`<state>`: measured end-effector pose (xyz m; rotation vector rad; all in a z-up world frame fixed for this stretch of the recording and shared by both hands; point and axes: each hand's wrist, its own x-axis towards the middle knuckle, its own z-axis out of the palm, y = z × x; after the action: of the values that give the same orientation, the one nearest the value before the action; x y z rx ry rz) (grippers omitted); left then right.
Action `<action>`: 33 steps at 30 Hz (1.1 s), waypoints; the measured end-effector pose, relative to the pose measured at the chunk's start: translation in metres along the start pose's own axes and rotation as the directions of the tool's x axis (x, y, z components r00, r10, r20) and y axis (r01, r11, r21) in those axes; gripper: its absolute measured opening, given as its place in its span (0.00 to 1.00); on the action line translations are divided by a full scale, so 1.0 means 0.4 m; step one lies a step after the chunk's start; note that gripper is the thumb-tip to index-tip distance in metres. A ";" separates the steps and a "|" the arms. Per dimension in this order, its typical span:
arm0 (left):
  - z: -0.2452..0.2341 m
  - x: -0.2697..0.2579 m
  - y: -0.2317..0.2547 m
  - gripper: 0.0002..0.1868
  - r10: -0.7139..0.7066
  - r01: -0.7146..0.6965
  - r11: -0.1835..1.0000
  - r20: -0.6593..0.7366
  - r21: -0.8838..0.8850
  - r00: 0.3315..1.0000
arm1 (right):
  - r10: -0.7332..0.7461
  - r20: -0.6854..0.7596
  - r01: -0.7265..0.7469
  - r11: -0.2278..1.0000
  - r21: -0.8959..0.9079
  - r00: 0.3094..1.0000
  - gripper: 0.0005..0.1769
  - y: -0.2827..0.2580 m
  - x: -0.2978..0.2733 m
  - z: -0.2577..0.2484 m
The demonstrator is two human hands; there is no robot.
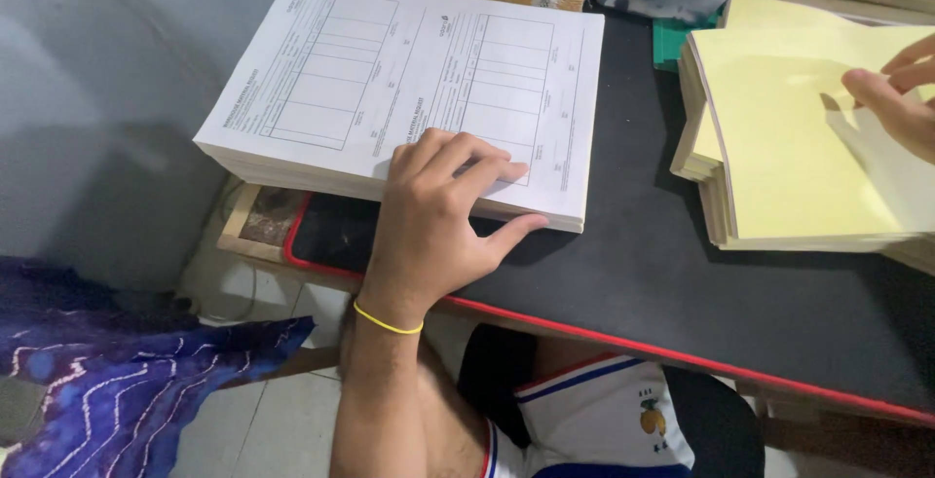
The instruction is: Sorting and inspecting printed forms and yellow sheets on a desk
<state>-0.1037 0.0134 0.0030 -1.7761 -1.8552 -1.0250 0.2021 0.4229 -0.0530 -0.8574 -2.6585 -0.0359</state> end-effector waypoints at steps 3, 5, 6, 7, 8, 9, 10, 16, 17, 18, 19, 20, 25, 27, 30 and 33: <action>0.003 -0.004 0.003 0.19 -0.001 0.001 1.000 -0.020 -0.022 1.000 | 0.041 0.137 -0.030 0.996 -0.079 0.990 0.27 -0.094 0.041 -0.074; 0.002 -0.008 0.008 0.19 -0.003 0.002 1.000 -0.028 -0.029 1.000 | 0.069 0.223 -0.034 0.987 -0.158 0.972 0.28 -0.107 0.061 -0.082; 0.002 -0.011 0.010 0.19 -0.008 0.007 1.000 -0.036 -0.021 0.999 | 0.021 0.151 0.004 0.987 -0.159 0.988 0.31 -0.062 0.065 -0.055; 0.003 -0.010 0.012 0.19 -0.011 0.011 1.000 -0.048 -0.011 0.999 | -0.028 0.072 0.039 0.986 -0.160 0.997 0.36 -0.015 0.073 -0.028; 0.007 -0.012 0.012 0.19 -0.007 0.007 1.000 -0.047 -0.013 0.999 | -0.024 0.070 0.035 0.986 -0.161 0.997 0.36 -0.092 0.064 -0.057; 0.010 -0.015 0.012 0.19 -0.013 0.013 1.000 -0.061 -0.008 0.998 | -0.131 -0.002 0.130 0.983 -0.128 0.991 0.26 -0.170 0.060 -0.086; 0.013 -0.017 0.012 0.19 -0.019 0.019 1.000 -0.076 -0.004 0.997 | -0.234 -0.076 0.226 0.969 -0.101 0.969 0.16 -0.248 0.056 -0.114; 0.006 -0.018 0.013 0.19 -0.023 0.023 1.000 -0.069 -0.012 0.997 | 0.017 0.419 -0.194 0.903 0.384 0.908 0.17 -0.782 0.006 -0.255; 0.006 -0.019 0.014 0.19 -0.022 0.022 1.000 -0.068 -0.012 0.997 | 0.018 0.419 -0.195 0.902 0.385 0.908 0.17 -0.790 -0.003 -0.231; 0.006 -0.020 0.014 0.18 -0.021 0.020 1.000 -0.067 -0.021 0.998 | 0.051 0.481 -0.317 0.813 0.489 0.875 0.15 -0.798 -0.012 -0.206; 0.005 -0.020 0.013 0.18 -0.019 0.018 0.999 -0.068 -0.028 0.997 | 0.070 0.543 -0.430 0.698 0.573 0.837 0.14 -0.807 -0.017 -0.181; 0.005 -0.020 0.014 0.18 -0.019 0.017 1.000 -0.069 -0.026 0.997 | 0.069 0.542 -0.429 0.698 0.574 0.838 0.14 -0.806 -0.024 -0.172; 0.007 -0.022 0.010 0.22 -0.017 0.016 1.000 -0.058 -0.019 0.998 | 0.126 0.605 -0.599 0.394 0.697 0.787 0.25 -0.803 -0.029 -0.183; 0.007 -0.023 0.012 0.21 -0.019 0.018 1.000 -0.065 -0.016 0.998 | 0.108 0.556 -0.547 0.409 0.731 0.824 0.24 -0.794 -0.036 -0.170; 0.008 -0.020 0.015 0.19 -0.015 0.014 1.000 -0.075 -0.012 0.997 | 0.081 0.489 -0.478 0.400 0.782 0.868 0.21 -0.785 -0.043 -0.156; 0.012 -0.020 0.015 0.19 -0.013 0.012 1.000 -0.085 -0.004 0.996 | 0.054 0.437 -0.431 0.313 0.846 0.898 0.17 -0.786 -0.050 -0.146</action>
<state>-0.0957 0.0109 -0.0042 -1.6975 -1.8164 -1.0913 0.0563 0.1473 0.0208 -0.8227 -2.1009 1.7113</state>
